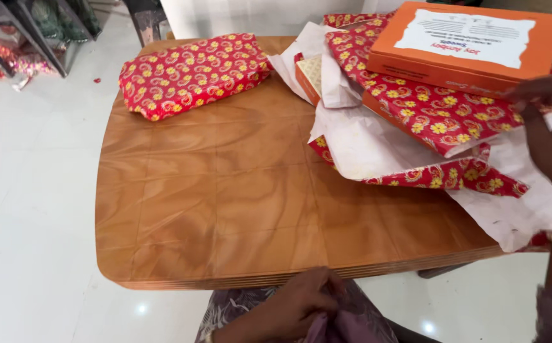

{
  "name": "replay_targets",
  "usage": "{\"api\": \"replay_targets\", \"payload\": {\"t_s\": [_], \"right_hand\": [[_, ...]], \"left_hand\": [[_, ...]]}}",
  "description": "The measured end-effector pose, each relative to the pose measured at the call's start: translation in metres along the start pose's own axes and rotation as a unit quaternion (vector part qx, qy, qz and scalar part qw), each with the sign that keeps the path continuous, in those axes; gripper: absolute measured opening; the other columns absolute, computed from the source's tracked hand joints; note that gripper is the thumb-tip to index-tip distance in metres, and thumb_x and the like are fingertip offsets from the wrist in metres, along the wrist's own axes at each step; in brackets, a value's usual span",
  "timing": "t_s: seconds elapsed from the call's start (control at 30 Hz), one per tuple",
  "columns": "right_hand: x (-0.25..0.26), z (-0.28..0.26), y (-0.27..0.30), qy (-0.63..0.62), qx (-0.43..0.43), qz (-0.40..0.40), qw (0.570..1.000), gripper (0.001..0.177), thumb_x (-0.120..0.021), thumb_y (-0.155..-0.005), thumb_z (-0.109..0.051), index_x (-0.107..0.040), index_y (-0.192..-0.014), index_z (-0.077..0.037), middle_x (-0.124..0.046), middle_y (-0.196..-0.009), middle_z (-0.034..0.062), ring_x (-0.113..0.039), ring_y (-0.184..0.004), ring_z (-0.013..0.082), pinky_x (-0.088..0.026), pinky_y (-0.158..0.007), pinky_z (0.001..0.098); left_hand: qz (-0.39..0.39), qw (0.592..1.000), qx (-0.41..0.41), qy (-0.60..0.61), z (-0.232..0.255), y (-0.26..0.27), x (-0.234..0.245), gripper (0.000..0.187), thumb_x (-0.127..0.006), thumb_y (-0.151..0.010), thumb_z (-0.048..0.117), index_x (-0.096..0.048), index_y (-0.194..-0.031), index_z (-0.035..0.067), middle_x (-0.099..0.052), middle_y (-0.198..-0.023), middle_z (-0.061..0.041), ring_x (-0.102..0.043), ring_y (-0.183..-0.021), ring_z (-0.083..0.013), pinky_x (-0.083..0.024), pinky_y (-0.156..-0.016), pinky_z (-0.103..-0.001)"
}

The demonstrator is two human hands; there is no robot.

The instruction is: The person wraps rectangular boxes with red floral wrapping paper and white tissue paper on a wooden table. They fold the paper around each box, smooth the edges, and stack the finished wrapped gifts.

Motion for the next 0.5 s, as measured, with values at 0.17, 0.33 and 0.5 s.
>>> {"api": "replay_targets", "payload": {"t_s": [0.17, 0.33, 0.5], "right_hand": [[-0.039, 0.067, -0.067, 0.116, -0.023, 0.069, 0.991, 0.045, -0.083, -0.107, -0.026, -0.06, -0.135, 0.001, -0.065, -0.126, 0.0239, -0.068, -0.11, 0.0364, -0.058, -0.083, 0.0458], [-0.047, 0.096, -0.078, 0.085, -0.207, 0.039, 0.974, 0.071, -0.085, -0.101, -0.046, -0.053, -0.145, 0.0, -0.064, -0.129, 0.0278, -0.067, -0.11, 0.04, -0.058, -0.083, 0.0504], [-0.047, 0.08, -0.095, -0.153, -0.346, -0.065, 0.923, 0.074, -0.086, -0.087, -0.039, -0.053, -0.146, -0.009, -0.066, -0.132, 0.0116, -0.067, -0.112, 0.0303, -0.06, -0.075, 0.049]], "left_hand": [[-0.081, 0.951, 0.058, 0.292, -0.01, 0.035, 0.005, 0.031, -0.049, -0.095, -0.011, -0.069, -0.114, 0.001, -0.06, -0.141, -0.01, -0.056, -0.133, -0.0219, -0.045, -0.113, -0.034], [0.034, 0.986, 0.083, 0.143, 0.019, 0.028, 0.076, 0.045, -0.042, -0.081, -0.016, -0.07, -0.111, 0.004, -0.069, -0.119, -0.01, -0.068, -0.107, -0.02, -0.054, -0.091, -0.032], [0.077, 0.995, -0.054, -0.036, 0.072, -0.043, 0.103, 0.03, -0.051, -0.089, -0.011, -0.07, -0.106, 0.005, -0.074, -0.106, -0.007, -0.072, -0.099, -0.0234, -0.058, -0.086, -0.035]]}}
Point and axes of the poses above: each hand's wrist, its own y-axis away from the middle knuckle, its own x-axis out of the back of the hand, z = x × y, the point moved 5 cm from there along -y, towards the middle knuckle
